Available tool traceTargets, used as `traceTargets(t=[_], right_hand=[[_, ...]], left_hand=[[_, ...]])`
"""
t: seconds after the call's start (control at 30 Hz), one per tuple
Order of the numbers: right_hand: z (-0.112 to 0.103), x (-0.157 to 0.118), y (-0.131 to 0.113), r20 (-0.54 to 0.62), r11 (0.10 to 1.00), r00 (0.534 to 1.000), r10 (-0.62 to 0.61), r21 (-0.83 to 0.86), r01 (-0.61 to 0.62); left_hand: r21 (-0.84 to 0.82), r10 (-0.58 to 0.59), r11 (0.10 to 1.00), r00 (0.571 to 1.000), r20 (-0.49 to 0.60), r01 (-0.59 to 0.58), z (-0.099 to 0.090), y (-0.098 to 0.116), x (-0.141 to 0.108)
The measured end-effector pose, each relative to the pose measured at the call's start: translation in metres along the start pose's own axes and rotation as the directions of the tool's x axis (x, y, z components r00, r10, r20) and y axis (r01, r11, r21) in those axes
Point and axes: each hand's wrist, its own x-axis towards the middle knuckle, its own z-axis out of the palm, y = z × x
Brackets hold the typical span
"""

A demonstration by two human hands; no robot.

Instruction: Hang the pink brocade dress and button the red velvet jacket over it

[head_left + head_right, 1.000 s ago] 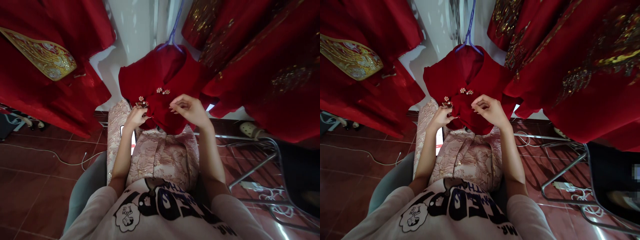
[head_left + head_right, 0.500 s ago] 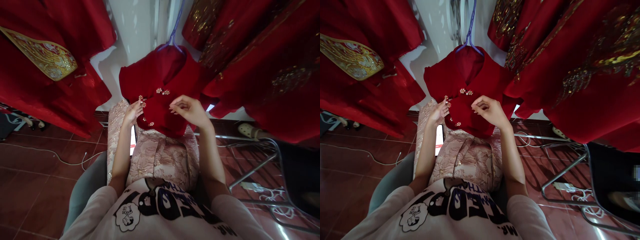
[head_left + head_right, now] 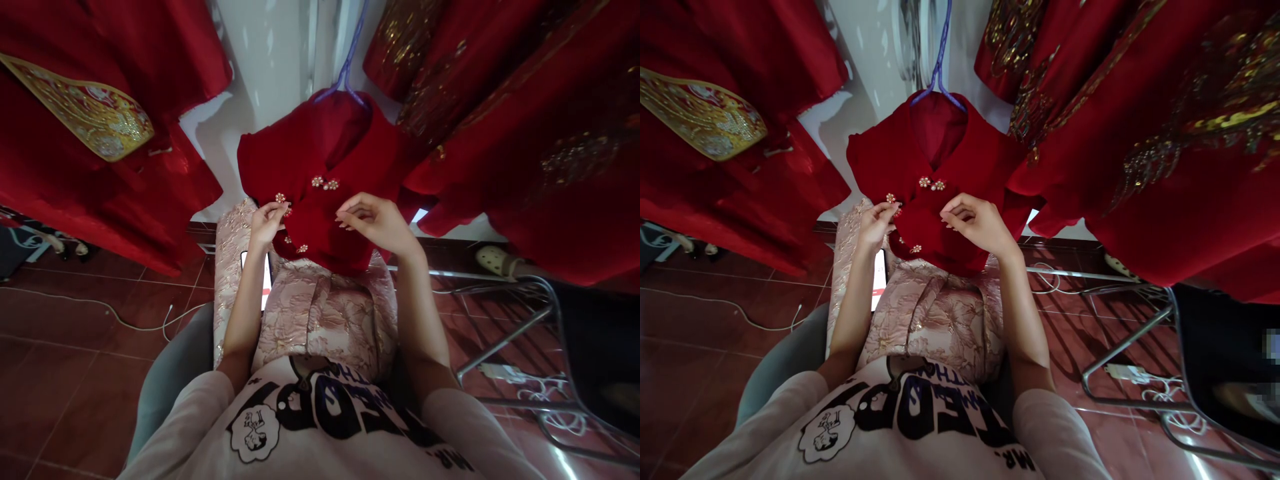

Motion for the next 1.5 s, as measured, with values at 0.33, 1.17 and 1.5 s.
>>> traceTargets(t=[0.33, 1.17, 1.5], right_hand=[[-0.003, -0.001, -0.002, -0.01, 1.0, 1.0, -0.001, 0.001, 0.001], [-0.013, -0.005, -0.009, -0.042, 1.0, 0.999, 0.019, 0.023, -0.018], [-0.012, -0.005, -0.009, -0.041, 1.0, 0.999, 0.025, 0.02, -0.024]], left_hand=[[0.001, 0.057, 0.998, 0.905, 0.422, -0.063, 0.011, 0.033, -0.026], [-0.43, 0.166, 0.889, 0.986, -0.014, -0.156, 0.096, 0.012, -0.017], [-0.339, 0.253, 0.89, 0.949, -0.187, -0.304, 0.104, 0.012, -0.011]])
